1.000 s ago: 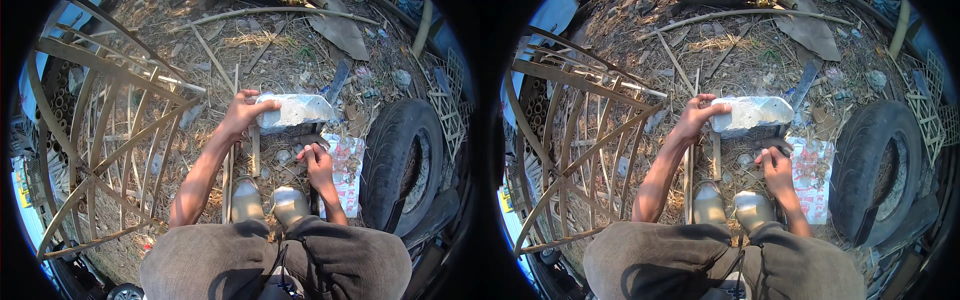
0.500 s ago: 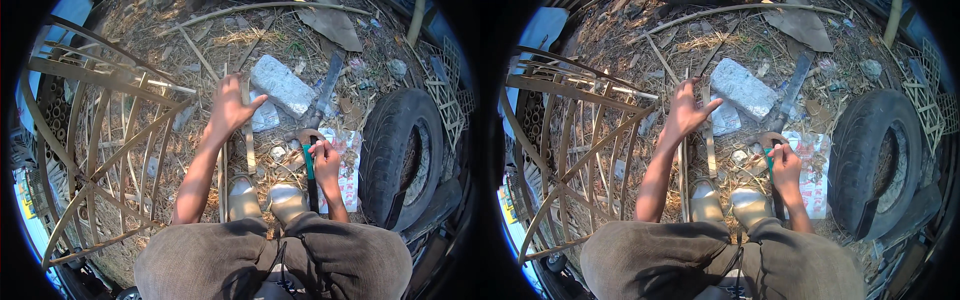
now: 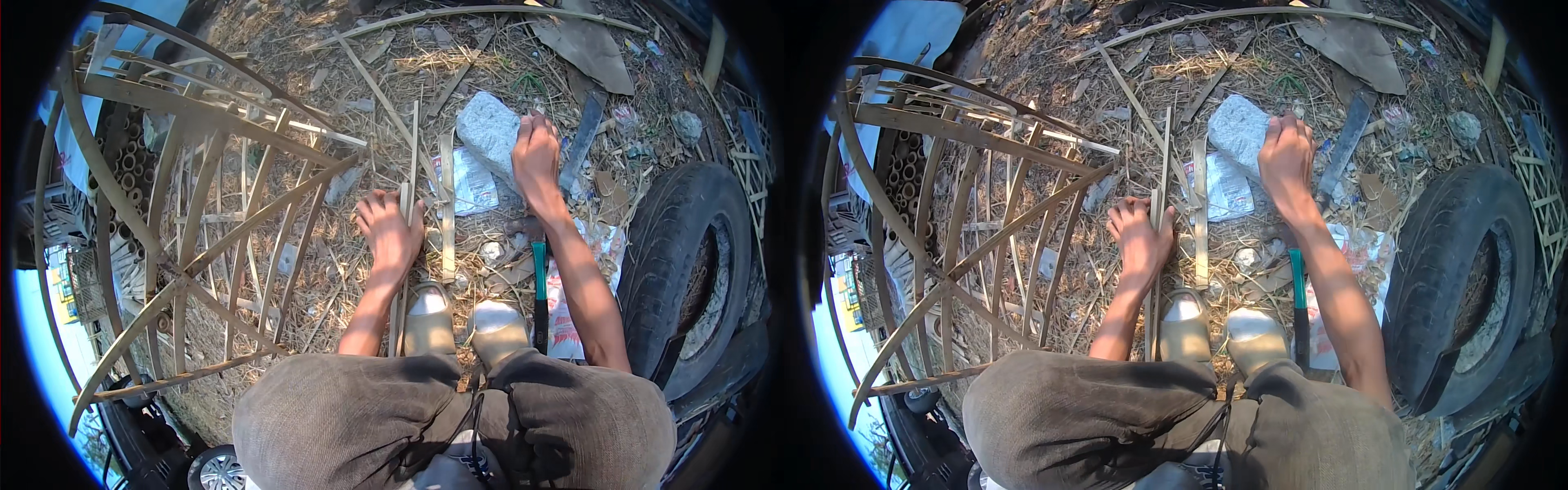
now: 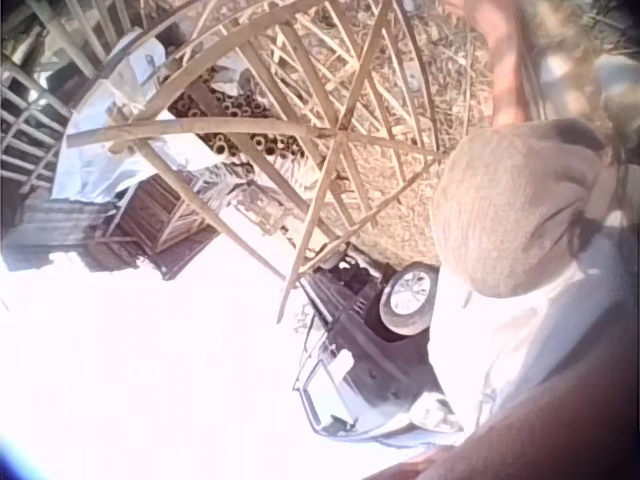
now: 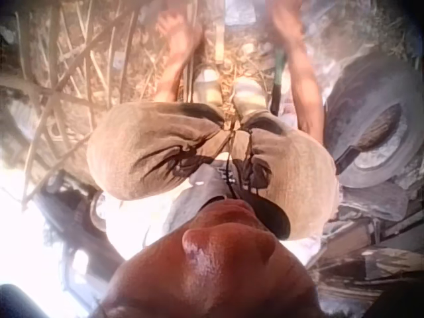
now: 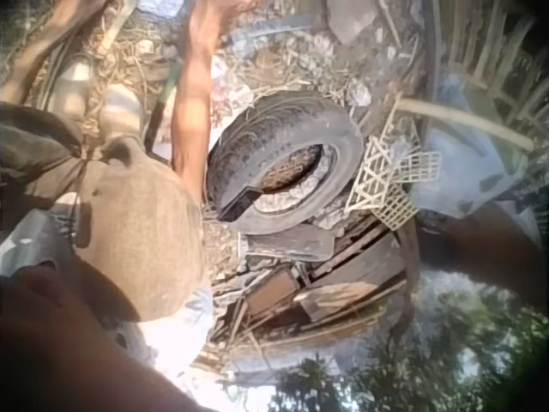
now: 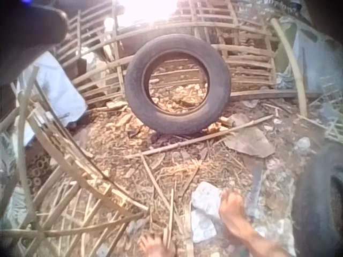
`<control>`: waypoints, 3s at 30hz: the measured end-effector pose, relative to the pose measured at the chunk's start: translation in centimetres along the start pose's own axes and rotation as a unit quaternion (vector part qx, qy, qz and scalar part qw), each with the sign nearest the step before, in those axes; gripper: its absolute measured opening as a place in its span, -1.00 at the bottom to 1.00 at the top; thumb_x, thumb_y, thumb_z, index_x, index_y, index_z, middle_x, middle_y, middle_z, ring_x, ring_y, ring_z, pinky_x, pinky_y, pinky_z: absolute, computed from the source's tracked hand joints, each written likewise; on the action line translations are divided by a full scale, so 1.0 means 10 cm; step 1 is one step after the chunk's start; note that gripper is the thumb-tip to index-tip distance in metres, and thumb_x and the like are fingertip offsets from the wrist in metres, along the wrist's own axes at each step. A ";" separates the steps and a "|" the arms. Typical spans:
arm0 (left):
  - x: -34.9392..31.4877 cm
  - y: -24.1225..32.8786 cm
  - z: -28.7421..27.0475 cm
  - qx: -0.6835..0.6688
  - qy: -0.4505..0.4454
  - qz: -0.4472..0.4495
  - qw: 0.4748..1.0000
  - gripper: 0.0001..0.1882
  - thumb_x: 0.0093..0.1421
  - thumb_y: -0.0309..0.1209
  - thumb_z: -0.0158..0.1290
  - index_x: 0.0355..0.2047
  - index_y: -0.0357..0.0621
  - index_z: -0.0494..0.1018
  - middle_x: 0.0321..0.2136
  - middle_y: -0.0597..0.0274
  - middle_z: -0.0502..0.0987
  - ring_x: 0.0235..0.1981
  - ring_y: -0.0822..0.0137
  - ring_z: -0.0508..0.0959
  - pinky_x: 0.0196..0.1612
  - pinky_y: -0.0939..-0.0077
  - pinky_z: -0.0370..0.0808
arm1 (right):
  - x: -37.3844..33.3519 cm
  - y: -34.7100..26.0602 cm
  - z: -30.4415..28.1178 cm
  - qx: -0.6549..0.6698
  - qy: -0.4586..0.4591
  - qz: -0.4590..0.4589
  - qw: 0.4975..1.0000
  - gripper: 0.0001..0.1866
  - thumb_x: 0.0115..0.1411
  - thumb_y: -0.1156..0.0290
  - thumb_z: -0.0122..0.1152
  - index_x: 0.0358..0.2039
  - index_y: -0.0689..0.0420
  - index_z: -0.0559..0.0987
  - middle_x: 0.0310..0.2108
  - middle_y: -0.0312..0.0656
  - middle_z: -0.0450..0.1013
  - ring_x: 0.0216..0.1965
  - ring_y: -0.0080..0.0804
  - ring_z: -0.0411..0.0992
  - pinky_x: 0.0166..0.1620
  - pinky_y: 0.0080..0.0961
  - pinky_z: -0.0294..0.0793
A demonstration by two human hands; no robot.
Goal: The person assembles a bamboo lattice frame by hand, using a hammer to drive small pins or nails into joints and weaving thin bamboo strips through the structure.
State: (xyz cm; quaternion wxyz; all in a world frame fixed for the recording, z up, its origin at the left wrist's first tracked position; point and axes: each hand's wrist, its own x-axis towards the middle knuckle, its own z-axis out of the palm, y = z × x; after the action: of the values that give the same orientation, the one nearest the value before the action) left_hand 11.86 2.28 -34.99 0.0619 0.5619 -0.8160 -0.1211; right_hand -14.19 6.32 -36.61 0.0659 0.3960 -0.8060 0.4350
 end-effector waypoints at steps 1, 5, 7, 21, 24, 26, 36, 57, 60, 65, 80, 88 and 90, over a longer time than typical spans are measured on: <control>-0.03 -0.11 0.06 -0.034 0.002 0.012 0.999 -0.44 0.21 -0.11 0.18 -0.05 -0.42 0.41 0.03 -0.23 0.38 0.14 -0.10 0.26 0.23 -0.10 0.14 | 0.09 -0.04 0.08 -0.009 -0.092 0.052 0.994 -0.72 0.43 0.35 -0.11 -0.24 0.32 0.49 -0.35 0.19 0.51 -0.20 0.22 0.47 0.07 -0.03 0.35; -0.05 -0.15 -0.15 -0.147 -0.046 -0.043 0.987 -0.62 0.31 -0.17 0.09 -0.23 -0.35 0.50 -0.33 0.00 0.54 -0.17 0.12 0.49 -0.04 0.13 0.40 | 0.08 0.03 0.18 -0.005 -0.162 0.152 0.975 -0.65 0.48 0.24 -0.22 -0.25 0.26 0.44 -0.61 0.13 0.48 -0.45 0.30 0.48 -0.21 0.07 0.46; -0.02 -0.24 -0.21 -0.321 -0.142 -0.137 0.926 -0.65 0.34 -0.17 0.10 -0.25 -0.29 0.49 -0.59 0.31 0.51 -0.54 0.43 0.51 -0.43 0.45 0.46 | 0.05 0.07 0.14 0.032 -0.188 0.111 0.975 -0.65 0.48 0.23 -0.22 -0.25 0.25 0.43 -0.58 0.18 0.49 -0.44 0.31 0.48 -0.27 0.09 0.46; -0.14 0.23 -0.47 -0.561 -0.325 -0.158 0.745 -0.71 0.36 -0.26 0.11 -0.10 -0.26 0.50 -0.44 0.28 0.62 -0.60 0.55 0.56 -0.51 0.70 0.50 | -0.43 -0.38 -0.15 0.179 -0.187 0.152 0.954 -0.62 0.46 0.26 -0.19 -0.26 0.28 0.52 -0.26 0.03 0.60 -0.28 -0.07 0.54 -0.15 -0.21 0.46; -0.35 0.36 -0.32 -0.589 -0.387 -0.076 0.705 -0.74 0.42 -0.27 0.00 -0.13 -0.25 0.47 -0.44 0.29 0.59 -0.60 0.54 0.54 -0.50 0.64 0.49 | -0.76 -0.54 -0.37 0.232 -0.260 0.363 0.864 -0.58 0.48 0.25 -0.26 -0.11 0.31 0.52 -0.20 -0.06 0.60 -0.21 -0.34 0.53 -0.02 -0.28 0.45; -0.51 0.51 -0.31 -0.572 -0.403 -0.067 0.712 -0.70 0.46 -0.24 -0.07 -0.11 -0.27 0.44 -0.43 0.25 0.59 -0.60 0.51 0.54 -0.48 0.61 0.50 | -0.89 -0.71 -0.44 0.490 -0.115 0.450 0.737 -0.56 0.48 0.25 -0.32 -0.08 0.35 0.46 -0.21 0.03 0.57 -0.19 -0.25 0.53 0.05 -0.31 0.47; -0.36 0.27 -0.05 -0.642 -0.333 -0.150 0.674 -0.73 0.46 -0.23 -0.06 -0.10 -0.21 0.39 -0.32 0.24 0.52 -0.37 0.46 0.56 -0.29 0.45 0.66 | 0.04 -0.37 -1.38 0.563 0.052 0.370 0.737 -0.73 0.50 0.26 -0.25 -0.37 0.08 0.23 -0.50 -0.27 0.21 -0.55 -0.60 0.12 -0.61 -0.67 0.08; 0.30 0.58 -0.28 -0.413 -0.198 0.021 0.889 -0.71 0.29 -0.32 0.13 -0.20 -0.38 0.57 -0.43 0.11 0.65 -0.40 0.40 0.60 -0.29 0.48 0.50 | -0.64 -0.58 -0.89 0.093 -0.328 0.267 0.901 -0.61 0.47 0.21 -0.17 -0.37 0.27 0.41 -0.66 -0.03 0.41 -0.58 -0.16 0.45 -0.42 -0.21 0.40; 0.39 0.50 -0.36 -0.381 -0.165 0.013 0.909 -0.69 0.26 -0.32 0.16 -0.18 -0.38 0.59 -0.42 0.11 0.64 -0.40 0.37 0.59 -0.26 0.47 0.48 | -0.42 -0.67 -0.88 0.099 -0.347 0.226 0.905 -0.60 0.45 0.21 -0.16 -0.36 0.30 0.41 -0.60 0.14 0.43 -0.50 0.09 0.47 -0.33 -0.09 0.41; 0.54 0.22 -0.32 -0.559 -0.232 -0.147 0.782 -0.71 0.35 -0.37 0.10 -0.06 -0.37 0.53 -0.33 0.20 0.61 -0.38 0.44 0.60 -0.37 0.45 0.72 | 0.03 -0.94 -0.56 0.081 -0.382 0.137 0.910 -0.63 0.42 0.24 -0.15 -0.31 0.31 0.46 -0.46 0.26 0.48 -0.34 0.25 0.50 -0.20 0.08 0.41; 0.36 -0.02 -0.25 -0.590 -0.236 -0.149 0.758 -0.71 0.36 -0.38 0.10 -0.05 -0.38 0.51 -0.26 0.18 0.59 -0.32 0.40 0.60 -0.27 0.41 0.71 | 0.11 -1.18 -0.53 0.095 -0.299 0.037 0.949 -0.66 0.41 0.26 -0.09 -0.35 0.29 0.45 -0.56 0.22 0.48 -0.41 0.27 0.50 -0.27 0.07 0.44; 0.53 0.39 -0.49 -0.591 -0.248 -0.112 0.759 -0.68 0.35 -0.34 0.11 -0.02 -0.35 0.51 -0.20 0.19 0.56 -0.27 0.40 0.58 -0.26 0.39 0.72 | 0.80 -1.41 -1.37 0.168 -0.166 0.210 0.949 -0.57 0.48 0.14 -0.16 -0.41 0.22 0.41 -0.69 -0.31 0.31 -0.65 -0.56 0.32 -0.55 -0.45 0.31; 0.66 0.55 -0.56 -0.578 -0.247 -0.085 0.773 -0.70 0.36 -0.34 0.10 -0.03 -0.32 0.52 -0.23 0.22 0.55 -0.28 0.42 0.56 -0.25 0.40 0.72 | 0.88 -1.44 -1.53 0.214 -0.159 0.190 0.945 -0.58 0.48 0.14 -0.17 -0.42 0.19 0.40 -0.69 -0.35 0.28 -0.67 -0.62 0.27 -0.58 -0.53 0.25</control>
State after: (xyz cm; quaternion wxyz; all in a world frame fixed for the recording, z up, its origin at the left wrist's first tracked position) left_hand 5.90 -2.69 -28.36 0.1607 0.4382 -0.5286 -0.7090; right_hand -13.82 8.25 -13.93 -0.2335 0.3039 -0.7540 0.5335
